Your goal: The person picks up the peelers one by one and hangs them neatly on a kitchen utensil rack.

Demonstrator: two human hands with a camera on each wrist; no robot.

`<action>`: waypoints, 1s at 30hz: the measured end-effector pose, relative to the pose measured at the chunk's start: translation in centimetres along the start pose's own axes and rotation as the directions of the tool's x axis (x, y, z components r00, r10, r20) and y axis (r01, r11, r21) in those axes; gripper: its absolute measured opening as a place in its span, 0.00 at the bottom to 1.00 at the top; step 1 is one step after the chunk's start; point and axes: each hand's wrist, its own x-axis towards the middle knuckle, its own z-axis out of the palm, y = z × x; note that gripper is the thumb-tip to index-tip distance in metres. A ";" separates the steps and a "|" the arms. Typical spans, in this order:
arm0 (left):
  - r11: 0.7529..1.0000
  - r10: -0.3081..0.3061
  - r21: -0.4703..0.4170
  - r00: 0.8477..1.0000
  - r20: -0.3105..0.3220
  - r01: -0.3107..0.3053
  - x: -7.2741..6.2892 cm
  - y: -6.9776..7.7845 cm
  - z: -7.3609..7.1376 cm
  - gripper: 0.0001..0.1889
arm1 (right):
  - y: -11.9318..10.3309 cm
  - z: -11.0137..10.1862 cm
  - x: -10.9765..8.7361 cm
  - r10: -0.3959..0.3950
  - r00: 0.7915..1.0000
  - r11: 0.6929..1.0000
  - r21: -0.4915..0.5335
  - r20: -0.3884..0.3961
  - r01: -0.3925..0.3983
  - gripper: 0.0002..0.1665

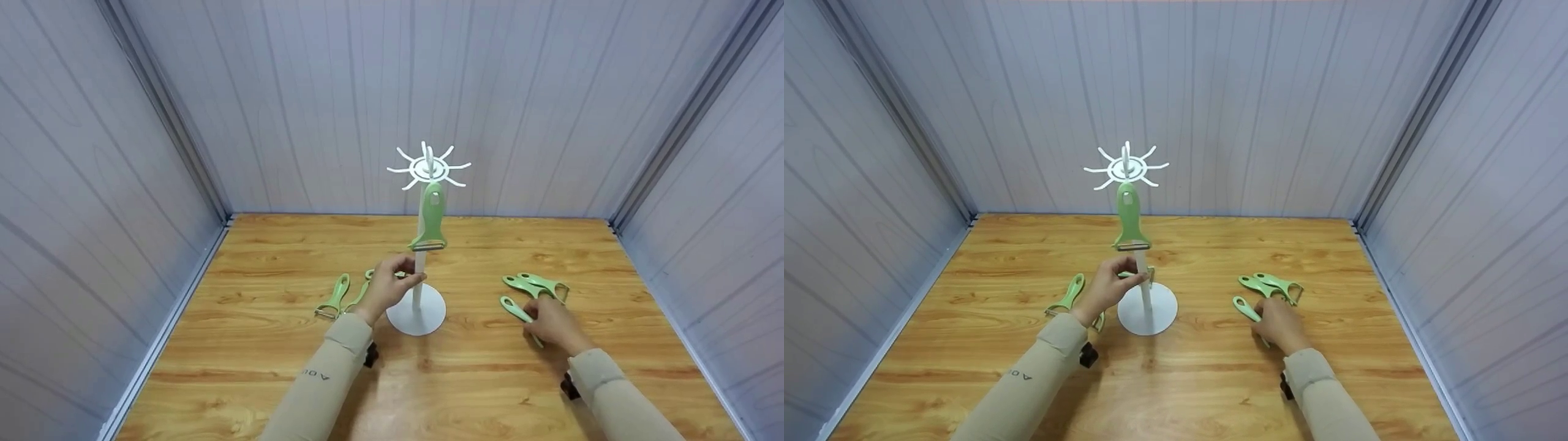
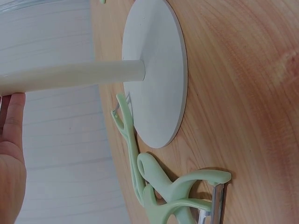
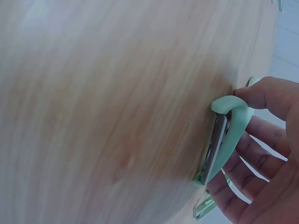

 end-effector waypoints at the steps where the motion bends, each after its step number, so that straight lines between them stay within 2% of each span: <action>1: 1.000 -0.002 0.002 1.000 0.000 0.002 0.0 0.0 0.0 0.08 | 0.0 0.0 0.0 0.006 1.000 1.000 0.002 0.004 -0.006 0.05; 10: 0.999 -0.041 0.018 0.999 0.007 0.041 -0.2 -0.1 -0.1 0.07 | -0.1 -0.1 0.3 0.036 0.999 0.999 0.006 0.005 -0.036 0.09; 16: 1.000 -0.011 0.022 1.000 0.013 0.010 0.0 -0.1 -0.1 0.06 | -0.4 -0.1 0.4 0.046 0.999 0.999 -0.002 0.001 -0.046 0.13; 25: 1.000 -0.009 0.021 1.000 0.013 0.008 0.0 0.0 -0.1 0.06 | -1.9 -0.6 0.5 0.018 0.997 0.999 -0.025 -0.075 -0.020 0.15; 30: 0.999 0.008 0.043 1.000 0.009 -0.008 -0.1 0.0 -0.1 0.06 | -3.0 -0.8 0.3 -0.013 0.990 1.000 -0.011 -0.143 0.012 0.17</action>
